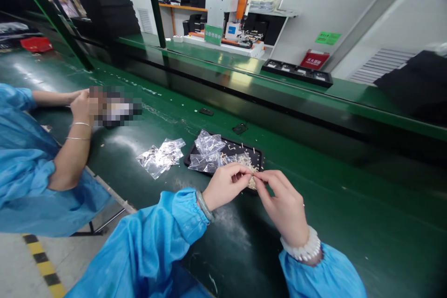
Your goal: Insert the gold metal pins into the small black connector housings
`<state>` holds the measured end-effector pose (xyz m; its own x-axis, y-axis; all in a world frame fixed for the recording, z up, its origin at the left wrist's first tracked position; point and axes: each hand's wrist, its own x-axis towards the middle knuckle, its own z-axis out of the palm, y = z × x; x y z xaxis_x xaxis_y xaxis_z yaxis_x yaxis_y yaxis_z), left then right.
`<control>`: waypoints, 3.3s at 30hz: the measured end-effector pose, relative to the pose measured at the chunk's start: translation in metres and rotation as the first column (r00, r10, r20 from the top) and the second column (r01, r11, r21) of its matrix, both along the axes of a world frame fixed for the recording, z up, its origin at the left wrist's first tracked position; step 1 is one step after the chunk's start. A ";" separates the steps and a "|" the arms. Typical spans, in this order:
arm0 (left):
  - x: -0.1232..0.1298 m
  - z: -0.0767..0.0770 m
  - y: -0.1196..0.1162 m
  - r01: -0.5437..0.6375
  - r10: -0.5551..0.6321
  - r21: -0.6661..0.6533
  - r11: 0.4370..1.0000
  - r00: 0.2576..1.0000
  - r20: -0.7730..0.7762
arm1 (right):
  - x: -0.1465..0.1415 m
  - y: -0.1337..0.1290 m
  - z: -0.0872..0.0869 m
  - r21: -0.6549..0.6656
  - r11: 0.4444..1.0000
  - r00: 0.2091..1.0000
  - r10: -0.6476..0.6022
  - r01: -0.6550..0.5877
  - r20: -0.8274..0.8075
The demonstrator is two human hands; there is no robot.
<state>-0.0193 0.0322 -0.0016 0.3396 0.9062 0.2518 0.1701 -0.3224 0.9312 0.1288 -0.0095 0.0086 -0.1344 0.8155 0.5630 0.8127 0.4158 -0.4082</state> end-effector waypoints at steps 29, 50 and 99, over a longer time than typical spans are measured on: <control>0.004 -0.005 -0.008 -0.016 0.058 -0.250 0.968 0.985 0.161 | -0.013 -0.005 -0.006 -0.152 0.980 0.906 -0.178 0.128 -0.384; 0.005 -0.014 -0.003 -0.023 0.024 -0.109 0.994 1.000 0.001 | 0.005 0.010 -0.004 -0.537 0.794 0.652 -0.251 -0.285 -0.716; 0.014 0.031 -0.026 0.525 -0.512 0.083 0.847 0.848 -0.137 | 0.031 -0.082 -0.005 -0.306 0.825 0.082 -0.304 -0.475 -0.949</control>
